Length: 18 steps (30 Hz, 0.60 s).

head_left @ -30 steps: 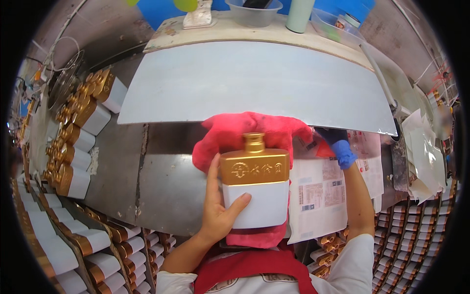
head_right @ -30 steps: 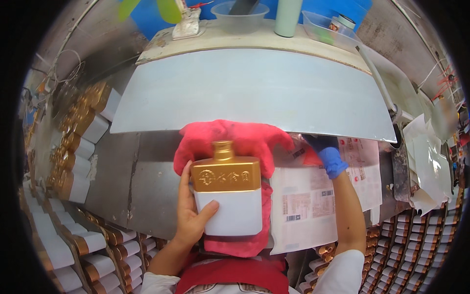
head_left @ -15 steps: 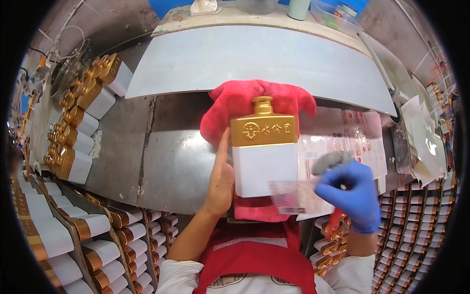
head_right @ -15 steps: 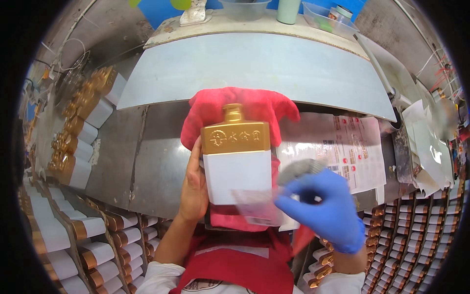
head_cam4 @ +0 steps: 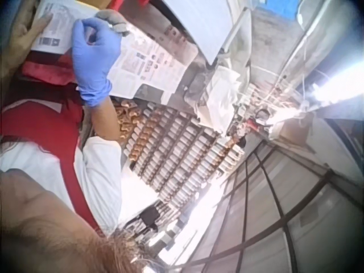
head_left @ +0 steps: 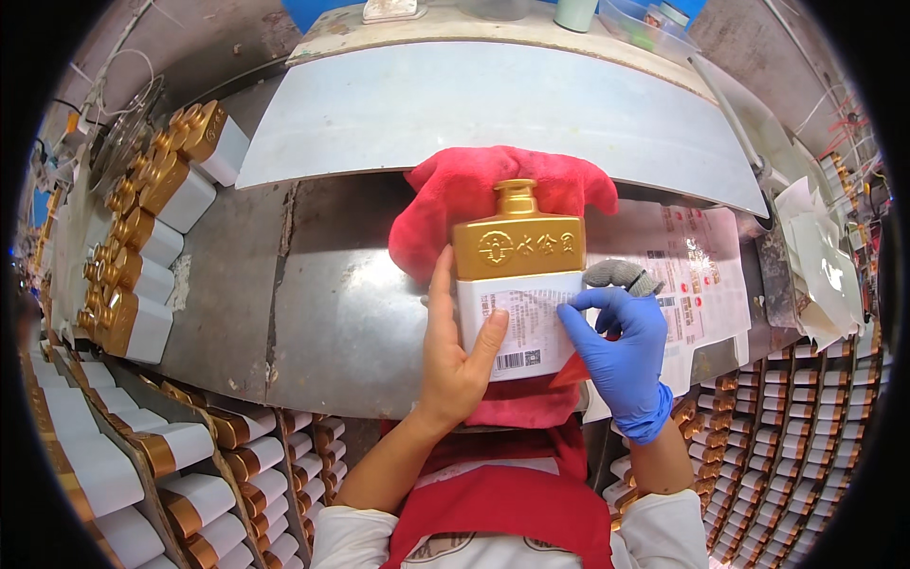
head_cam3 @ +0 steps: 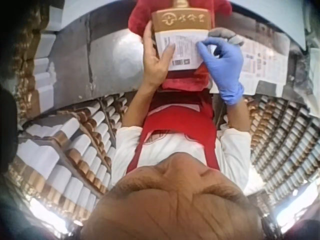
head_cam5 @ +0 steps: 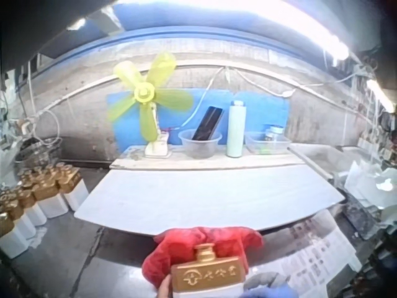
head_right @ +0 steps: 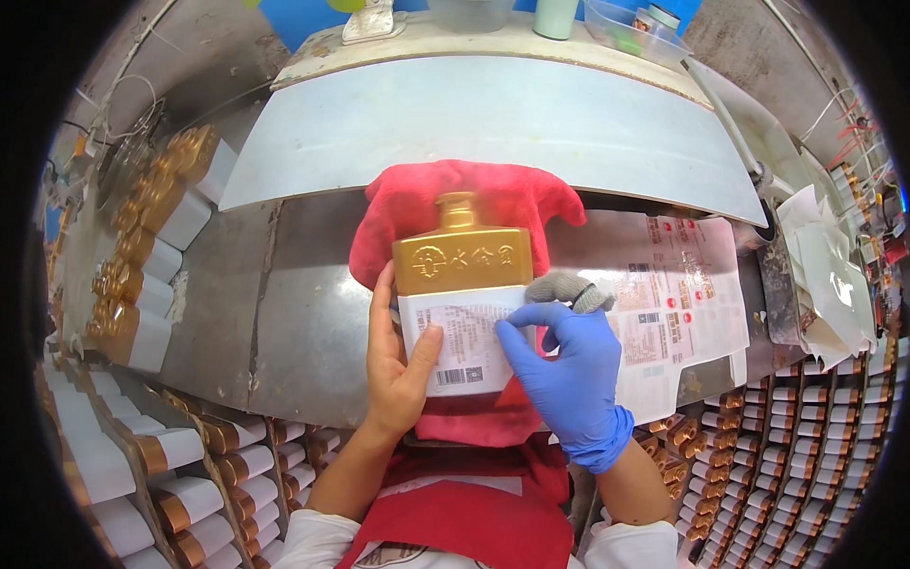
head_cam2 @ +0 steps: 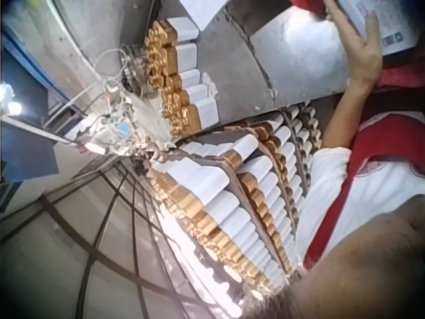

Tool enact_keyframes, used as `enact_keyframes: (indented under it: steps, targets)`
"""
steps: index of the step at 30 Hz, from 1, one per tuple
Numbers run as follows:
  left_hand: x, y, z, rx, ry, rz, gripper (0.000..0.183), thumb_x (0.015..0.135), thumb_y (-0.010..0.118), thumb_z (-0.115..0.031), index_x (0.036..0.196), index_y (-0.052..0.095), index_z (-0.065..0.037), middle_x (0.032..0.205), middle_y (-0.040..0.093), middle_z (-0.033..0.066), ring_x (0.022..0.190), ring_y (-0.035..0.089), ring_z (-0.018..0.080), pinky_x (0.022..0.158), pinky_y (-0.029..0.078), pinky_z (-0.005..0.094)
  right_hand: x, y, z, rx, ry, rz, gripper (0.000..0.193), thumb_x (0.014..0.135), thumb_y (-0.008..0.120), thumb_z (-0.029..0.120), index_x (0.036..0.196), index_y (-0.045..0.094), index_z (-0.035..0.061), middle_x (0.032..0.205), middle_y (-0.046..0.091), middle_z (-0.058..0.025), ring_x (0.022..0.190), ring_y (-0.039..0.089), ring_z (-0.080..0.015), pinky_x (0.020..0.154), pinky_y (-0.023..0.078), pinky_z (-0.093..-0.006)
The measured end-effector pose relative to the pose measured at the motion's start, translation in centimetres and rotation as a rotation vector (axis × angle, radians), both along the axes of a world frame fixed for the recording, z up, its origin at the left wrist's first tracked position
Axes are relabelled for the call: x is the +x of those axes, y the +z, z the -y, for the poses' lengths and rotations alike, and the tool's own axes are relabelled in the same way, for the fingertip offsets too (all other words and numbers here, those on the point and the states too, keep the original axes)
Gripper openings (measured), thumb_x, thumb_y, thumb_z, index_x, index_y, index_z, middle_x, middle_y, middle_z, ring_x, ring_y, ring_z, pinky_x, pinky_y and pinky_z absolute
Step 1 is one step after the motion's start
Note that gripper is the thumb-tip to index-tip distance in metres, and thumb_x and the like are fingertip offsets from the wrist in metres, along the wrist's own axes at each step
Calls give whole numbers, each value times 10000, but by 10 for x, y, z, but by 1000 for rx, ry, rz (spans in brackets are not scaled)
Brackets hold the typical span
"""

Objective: The person applies labels to white and gold bottles using a red cloth for support. They smooth the labels with gloved hands, peel off backing strips, and place the finished bottles onto a nearby rack.

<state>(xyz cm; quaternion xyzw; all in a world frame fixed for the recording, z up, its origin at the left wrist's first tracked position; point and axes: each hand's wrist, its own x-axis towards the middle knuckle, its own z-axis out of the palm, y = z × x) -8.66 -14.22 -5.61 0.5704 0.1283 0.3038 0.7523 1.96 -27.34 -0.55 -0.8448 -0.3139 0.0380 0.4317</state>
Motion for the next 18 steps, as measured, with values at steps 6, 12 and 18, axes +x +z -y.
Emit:
enact_keyframes:
  steps: [6,12,18]
  targets:
    - [0,-1,-2,-28,-19,6,790,889,565,-23,1473,33,19,1378,373,175,1235,447,225,1018,378,333,3,-4,4,160,-80,-426,498,716,782,102,1168,578,56,826,550,15,587,434,-23,543,396,-182]
    - [-1,8,-1,81,-64,-61,946,777,622,39,1482,-5,-23,1393,367,167,1254,453,254,1019,406,372,8,-13,7,99,13,-531,760,671,821,150,1334,469,29,774,539,19,568,420,-18,538,394,-178]
    - [-1,7,-2,107,-73,-68,957,799,631,51,1478,-40,-13,1379,381,178,1220,487,253,990,425,366,10,-16,10,90,37,-563,739,672,818,181,1317,490,29,651,488,41,553,420,-27,530,383,-185]
